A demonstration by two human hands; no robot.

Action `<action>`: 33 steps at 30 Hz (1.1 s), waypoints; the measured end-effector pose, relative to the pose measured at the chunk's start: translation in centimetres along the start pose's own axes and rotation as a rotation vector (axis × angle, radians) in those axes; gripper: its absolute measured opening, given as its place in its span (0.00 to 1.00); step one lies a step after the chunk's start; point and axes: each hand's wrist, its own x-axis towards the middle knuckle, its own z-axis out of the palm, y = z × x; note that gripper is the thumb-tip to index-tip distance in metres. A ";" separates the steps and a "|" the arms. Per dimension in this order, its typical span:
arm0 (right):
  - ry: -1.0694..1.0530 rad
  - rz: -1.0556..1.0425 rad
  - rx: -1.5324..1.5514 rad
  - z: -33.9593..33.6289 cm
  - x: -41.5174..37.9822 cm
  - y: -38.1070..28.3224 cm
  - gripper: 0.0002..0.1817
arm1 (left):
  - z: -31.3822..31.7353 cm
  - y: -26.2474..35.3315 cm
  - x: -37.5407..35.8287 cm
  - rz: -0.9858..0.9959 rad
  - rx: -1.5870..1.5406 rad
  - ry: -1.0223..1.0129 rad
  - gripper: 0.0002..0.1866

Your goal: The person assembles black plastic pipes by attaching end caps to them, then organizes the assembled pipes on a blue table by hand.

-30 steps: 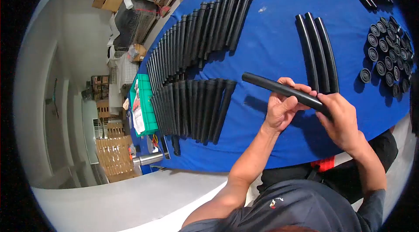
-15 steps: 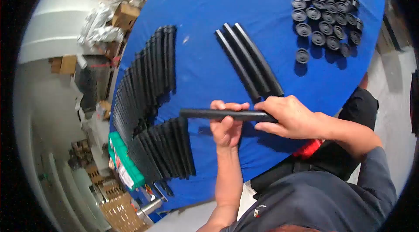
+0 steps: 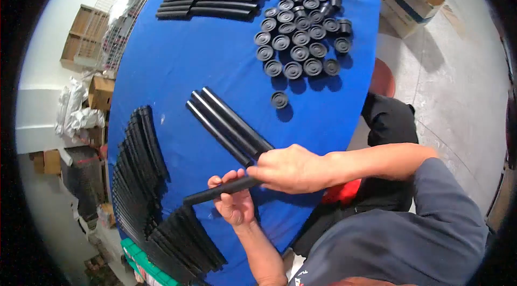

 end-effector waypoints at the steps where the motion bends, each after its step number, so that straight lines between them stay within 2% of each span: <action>1: 0.060 -0.155 -0.176 0.4 -0.1 0.3 0.24 | -0.2 0.0 -0.1 0.006 -0.003 0.029 0.23; 3: -0.005 -0.070 -0.038 0.5 -0.5 0.3 0.23 | -0.5 0.2 -0.2 0.007 0.016 0.042 0.21; 5: 0.038 0.014 0.283 0.2 -0.2 0.3 0.23 | -0.6 0.4 -0.2 0.031 -0.022 -0.008 0.20; 6: -0.088 0.119 0.450 0.0 0.2 0.7 0.22 | -0.6 0.3 0.0 0.044 -0.009 -0.029 0.21; 9: 0.123 -0.048 0.099 0.3 0.4 0.0 0.21 | 0.1 0.0 -0.1 0.035 -0.013 0.043 0.22; 10: -0.122 -0.022 -0.127 0.7 0.7 0.0 0.22 | -0.5 0.0 -0.4 0.015 -0.007 0.077 0.23; 11: 0.096 -0.248 -0.197 1.0 0.0 0.4 0.20 | -1.1 0.1 -0.5 0.008 -0.011 0.105 0.22; 15: -0.001 0.043 0.181 0.7 0.2 -0.1 0.21 | -1.8 0.5 -0.3 0.058 0.099 0.004 0.22; 16: -0.121 0.196 0.433 0.4 0.6 0.2 0.20 | -1.3 0.4 -0.4 0.067 0.104 0.020 0.21; 19: 0.075 0.051 0.306 1.3 0.6 0.5 0.19 | -1.6 0.2 -0.2 0.069 0.079 -0.002 0.17; 20: 0.054 0.024 0.134 1.4 0.2 0.3 0.19 | -1.5 0.2 -0.3 0.037 0.040 -0.014 0.16; 23: 0.010 0.009 0.051 1.8 -0.1 0.2 0.20 | -2.9 0.5 -0.3 0.024 0.083 -0.015 0.17; 24: 0.029 0.008 0.165 1.2 -0.2 0.2 0.19 | -2.5 0.6 -0.2 0.026 0.086 -0.051 0.18; 27: -0.204 0.234 0.571 0.3 0.6 0.8 0.20 | -1.9 0.4 -0.3 0.073 0.157 -0.082 0.18; 28: 0.107 -0.026 0.356 1.5 0.2 1.2 0.23 | -1.3 0.1 -0.4 0.081 0.174 -0.004 0.20; 31: 0.121 -0.187 -0.168 1.1 -0.6 0.6 0.23 | -2.4 0.3 -0.6 -0.001 0.148 0.105 0.21; 33: 0.058 -0.130 -0.073 1.0 -0.8 0.5 0.20 | -3.0 0.4 -0.5 0.021 0.184 0.042 0.21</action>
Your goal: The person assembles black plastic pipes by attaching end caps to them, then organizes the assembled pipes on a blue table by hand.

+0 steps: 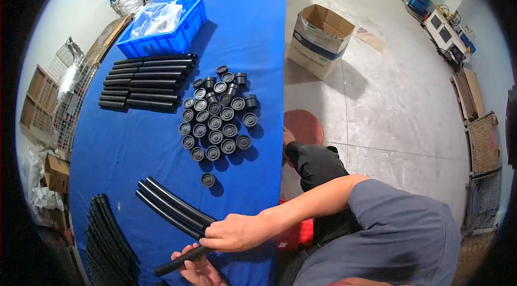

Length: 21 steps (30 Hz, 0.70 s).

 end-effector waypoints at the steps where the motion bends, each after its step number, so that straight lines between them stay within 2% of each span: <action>1: -0.012 0.046 0.103 0.4 -0.1 0.3 0.21 | -0.1 0.0 0.1 0.029 0.028 -0.045 0.21; 3: 0.012 0.070 0.190 0.7 0.0 0.5 0.22 | 1.4 0.1 0.0 0.094 0.058 -0.105 0.20; 5: 0.089 0.034 0.148 0.4 0.1 0.6 0.22 | 1.3 0.2 0.1 0.014 -0.050 -0.152 0.20; 6: 0.053 0.021 0.060 0.6 0.1 0.6 0.22 | 1.1 0.3 0.1 -0.025 -0.103 -0.173 0.20; 8: -0.023 -0.005 -0.113 1.3 -0.2 0.7 0.23 | -0.6 0.1 -0.1 -0.033 -0.131 -0.069 0.20; 9: -0.070 0.106 -0.002 1.2 0.1 0.2 0.22 | -0.4 0.2 0.0 -0.037 -0.145 -0.016 0.20; 12: -0.183 0.232 0.475 0.0 0.8 0.6 0.19 | 0.5 0.7 -0.1 -0.023 -0.147 -0.065 0.19; 13: -0.128 0.226 0.462 0.3 0.8 0.9 0.17 | 0.6 0.5 0.0 -0.008 -0.119 -0.045 0.19; 16: 0.078 0.028 -0.080 1.1 0.3 0.3 0.19 | -0.1 -0.3 0.3 0.007 -0.069 0.004 0.19; 17: 0.162 -0.114 -0.166 1.1 0.2 0.6 0.19 | -0.9 -0.2 0.4 -0.008 -0.077 0.015 0.19; 21: -0.106 0.195 0.231 0.4 0.4 0.1 0.20 | -0.8 0.4 0.3 0.007 -0.076 -0.050 0.19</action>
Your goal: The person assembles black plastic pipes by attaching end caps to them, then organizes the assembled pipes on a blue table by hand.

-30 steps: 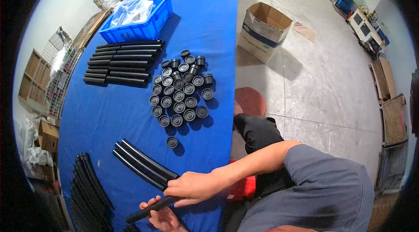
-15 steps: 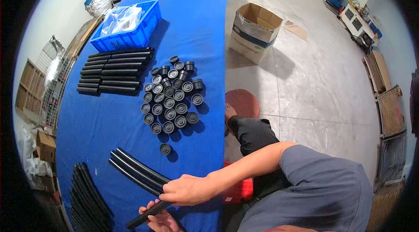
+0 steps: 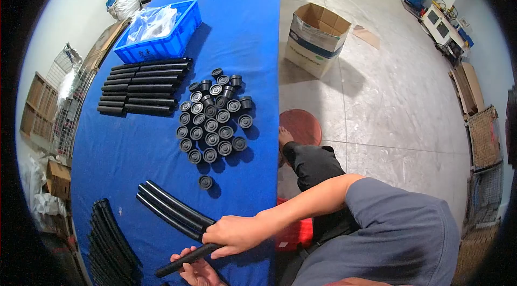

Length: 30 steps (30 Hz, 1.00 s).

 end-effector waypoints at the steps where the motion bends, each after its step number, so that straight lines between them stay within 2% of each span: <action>1: -0.084 0.068 0.136 -0.5 0.5 0.3 0.20 | 0.3 0.0 -0.1 0.011 0.001 -0.015 0.19; 2: -0.168 0.136 0.271 -0.7 0.9 0.4 0.21 | 0.6 -0.1 0.0 0.009 -0.015 0.001 0.19; 5: 0.151 -0.113 -0.131 0.1 0.3 -0.2 0.21 | 0.5 -0.3 0.1 -0.015 -0.065 0.027 0.19; 6: 0.122 -0.158 -0.323 0.3 0.3 -0.2 0.20 | -0.1 -0.2 0.2 -0.033 -0.082 0.023 0.19; 9: 0.010 0.000 -0.123 0.2 -0.1 -0.5 0.20 | -0.7 -0.1 0.1 -0.021 -0.050 -0.026 0.20; 10: 0.005 -0.018 0.056 0.1 0.2 0.2 0.20 | -0.5 -0.1 0.1 -0.006 -0.025 -0.049 0.20; 13: -0.067 0.070 0.233 -0.4 0.9 0.8 0.21 | 0.4 -0.5 0.1 0.018 -0.004 0.010 0.21; 14: 0.151 -0.047 0.066 -0.1 0.5 0.1 0.17 | 0.4 -0.5 0.1 -0.003 -0.011 0.019 0.20; 17: 0.114 -0.114 -0.222 0.5 0.0 -0.5 0.18 | -0.2 -0.3 0.2 -0.042 -0.027 0.027 0.19; 21: -0.210 0.161 0.274 -1.2 0.9 0.0 0.23 | 0.5 0.0 -0.1 -0.012 -0.035 -0.001 0.17; 22: -0.200 0.175 0.249 -1.6 1.0 -0.1 0.20 | 1.2 -0.1 0.0 0.001 -0.037 -0.006 0.17; 25: 0.075 -0.080 -0.206 -1.2 -0.3 -1.1 0.17 | 3.4 -0.4 0.4 -0.035 -0.097 0.174 0.20; 27: -0.047 -0.117 -0.256 -1.3 -0.4 -0.7 0.15 | 2.5 -0.4 0.6 -0.078 -0.118 0.170 0.18; 28: -0.173 0.101 -0.197 -1.4 0.4 -1.5 0.18 | 2.7 -0.5 0.6 -0.053 -0.046 0.208 0.17; 29: -0.010 0.065 -0.061 -1.5 -0.2 -1.6 0.19 | 2.8 -0.4 0.5 -0.027 -0.046 0.070 0.16; 30: -0.078 0.187 0.025 -2.0 0.1 -1.9 0.21 | 3.6 0.0 0.3 -0.031 -0.026 0.038 0.18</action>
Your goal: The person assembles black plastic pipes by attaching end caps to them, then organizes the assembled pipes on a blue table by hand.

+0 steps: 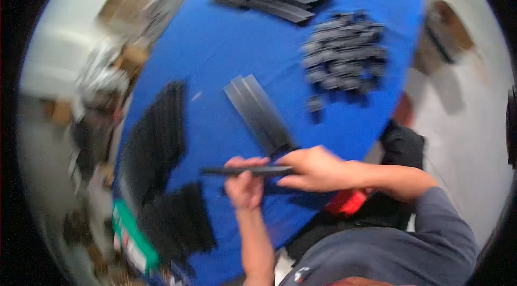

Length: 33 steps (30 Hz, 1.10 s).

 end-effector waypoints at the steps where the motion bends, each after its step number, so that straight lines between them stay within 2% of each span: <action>1: -0.058 0.088 0.171 -0.6 0.3 -0.1 0.21 | -0.4 -0.2 0.0 -0.006 -0.060 -0.046 0.20; 4: -0.038 0.227 0.360 -0.6 1.0 -0.6 0.19 | -1.1 0.4 0.0 -0.030 -0.079 -0.102 0.25; 5: -0.043 0.295 0.380 -0.7 1.0 -0.8 0.18 | -0.3 0.8 0.0 -0.031 -0.035 -0.060 0.25; 7: 0.072 0.237 0.387 -0.7 1.1 -1.2 0.17 | 0.9 1.4 0.3 -0.028 0.071 0.056 0.24; 8: 0.114 0.225 0.378 -0.9 1.1 -1.4 0.16 | -0.4 1.0 0.3 0.045 0.042 0.121 0.26; 9: 0.131 0.261 0.401 -1.1 1.1 -1.3 0.16 | -1.2 0.9 0.1 0.136 0.192 0.363 0.27; 11: 0.117 0.294 0.392 -2.3 1.1 -1.0 0.15 | -0.5 1.3 -0.5 0.492 0.775 0.572 0.28; 13: 0.108 0.282 0.335 -2.9 1.1 -0.8 0.15 | 0.5 3.3 -1.7 0.763 1.628 0.364 0.32; 14: 0.097 0.251 0.285 -3.0 1.1 -0.7 0.16 | 1.8 3.9 -2.0 0.796 1.822 0.223 0.34; 17: -0.049 0.244 0.348 -2.9 1.0 -0.7 0.17 | 3.9 4.6 -3.3 0.726 2.013 -0.103 0.29; 20: -0.162 0.105 0.253 -2.9 1.4 -1.6 0.17 | 3.1 4.2 -4.9 0.671 1.933 -0.183 0.27; 21: -0.187 0.067 0.222 -2.9 1.5 -1.9 0.17 | 3.4 4.3 -5.6 0.644 1.927 -0.138 0.27; 22: -0.232 0.039 0.221 -2.5 1.5 -1.5 0.22 | 3.9 4.6 -6.6 0.615 1.921 -0.095 0.26; 25: -0.057 -0.041 0.187 -2.1 1.5 -2.9 0.31 | 3.5 5.0 -10.0 0.511 1.912 0.084 0.22; 26: -0.057 -0.013 0.215 -2.2 1.5 -2.4 0.38 | 2.6 5.4 -11.1 0.480 1.959 0.176 0.21; 29: -0.007 0.060 0.332 -2.3 1.7 -2.0 0.35 | -1.5 7.4 -13.7 0.414 2.169 0.384 0.19; 33: -0.059 0.068 0.336 -1.6 1.3 -1.8 0.32 | -5.9 8.6 -15.1 0.303 2.229 0.585 0.19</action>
